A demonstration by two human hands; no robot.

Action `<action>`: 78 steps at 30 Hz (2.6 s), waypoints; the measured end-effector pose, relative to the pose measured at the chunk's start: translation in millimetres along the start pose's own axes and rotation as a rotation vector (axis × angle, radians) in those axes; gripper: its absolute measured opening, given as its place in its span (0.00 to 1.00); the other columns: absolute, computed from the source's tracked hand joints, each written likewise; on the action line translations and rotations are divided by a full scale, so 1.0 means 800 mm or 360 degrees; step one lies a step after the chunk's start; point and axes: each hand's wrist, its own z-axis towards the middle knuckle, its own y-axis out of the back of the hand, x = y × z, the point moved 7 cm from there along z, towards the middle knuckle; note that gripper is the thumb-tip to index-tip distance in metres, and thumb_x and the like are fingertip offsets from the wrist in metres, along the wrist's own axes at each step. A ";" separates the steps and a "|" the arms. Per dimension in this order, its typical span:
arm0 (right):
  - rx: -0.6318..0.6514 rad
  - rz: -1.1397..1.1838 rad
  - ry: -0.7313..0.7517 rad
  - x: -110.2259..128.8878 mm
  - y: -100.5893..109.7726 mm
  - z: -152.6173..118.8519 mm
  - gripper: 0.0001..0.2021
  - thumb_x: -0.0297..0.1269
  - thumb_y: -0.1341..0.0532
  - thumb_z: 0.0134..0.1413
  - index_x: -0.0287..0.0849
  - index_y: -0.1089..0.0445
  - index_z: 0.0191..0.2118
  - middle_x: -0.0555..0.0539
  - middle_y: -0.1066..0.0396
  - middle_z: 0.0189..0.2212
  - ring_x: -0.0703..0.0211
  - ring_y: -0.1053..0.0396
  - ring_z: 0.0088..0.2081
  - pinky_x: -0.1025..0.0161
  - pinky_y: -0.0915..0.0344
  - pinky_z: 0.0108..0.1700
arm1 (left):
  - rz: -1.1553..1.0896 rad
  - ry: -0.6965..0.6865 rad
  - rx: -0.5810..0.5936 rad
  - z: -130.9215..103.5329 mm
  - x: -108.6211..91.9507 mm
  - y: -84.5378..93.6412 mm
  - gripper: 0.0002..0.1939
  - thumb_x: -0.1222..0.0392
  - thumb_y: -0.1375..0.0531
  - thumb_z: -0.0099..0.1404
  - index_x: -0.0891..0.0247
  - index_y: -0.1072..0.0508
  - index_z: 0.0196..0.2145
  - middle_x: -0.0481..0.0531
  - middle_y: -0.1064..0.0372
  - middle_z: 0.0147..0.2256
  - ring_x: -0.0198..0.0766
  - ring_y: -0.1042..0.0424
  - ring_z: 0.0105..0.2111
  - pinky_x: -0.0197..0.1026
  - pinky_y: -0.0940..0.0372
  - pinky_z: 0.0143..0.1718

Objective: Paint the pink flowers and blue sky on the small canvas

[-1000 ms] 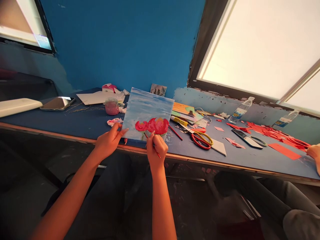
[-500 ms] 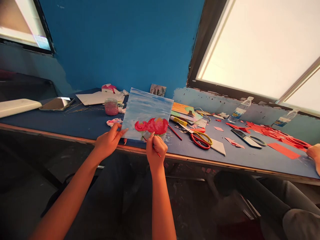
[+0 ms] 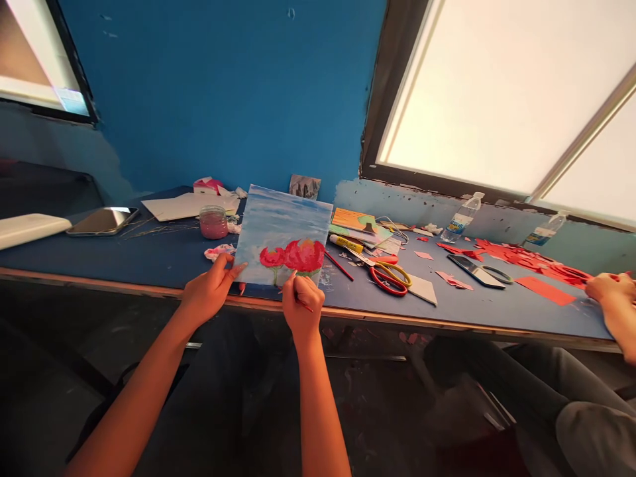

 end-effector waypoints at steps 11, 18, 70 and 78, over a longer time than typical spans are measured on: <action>-0.0082 0.0029 0.0005 0.001 0.004 -0.001 0.25 0.38 0.48 0.68 0.43 0.53 0.18 0.55 0.46 0.12 0.71 0.46 0.17 0.69 0.47 0.23 | -0.0036 0.0028 0.0034 -0.002 -0.005 0.005 0.15 0.44 0.57 0.73 0.54 0.39 0.44 0.44 0.20 0.35 0.44 0.22 0.37 0.39 0.45 0.31; -0.0108 0.0014 0.0088 0.006 0.006 0.000 0.25 0.35 0.47 0.67 0.42 0.54 0.18 0.56 0.49 0.13 0.71 0.48 0.18 0.69 0.49 0.24 | -0.0052 0.0045 0.0029 -0.002 -0.005 0.005 0.16 0.42 0.56 0.73 0.54 0.39 0.43 0.44 0.21 0.34 0.44 0.23 0.35 0.38 0.45 0.31; 0.0017 0.0014 -0.0194 -0.159 0.019 0.171 0.34 0.69 0.55 0.60 0.41 0.30 0.35 0.46 0.28 0.31 0.62 0.34 0.32 0.64 0.40 0.38 | 0.0007 0.0065 0.0018 -0.002 -0.006 0.004 0.19 0.41 0.58 0.73 0.55 0.37 0.44 0.47 0.20 0.35 0.46 0.23 0.35 0.40 0.44 0.31; 0.0105 0.0537 -0.0449 -0.129 -0.018 0.196 0.26 0.63 0.34 0.45 0.41 0.29 0.31 0.54 0.40 0.25 0.68 0.44 0.28 0.68 0.45 0.32 | 0.0036 0.0085 0.0059 -0.002 -0.008 0.003 0.12 0.47 0.56 0.75 0.54 0.40 0.44 0.44 0.20 0.37 0.46 0.22 0.40 0.38 0.47 0.30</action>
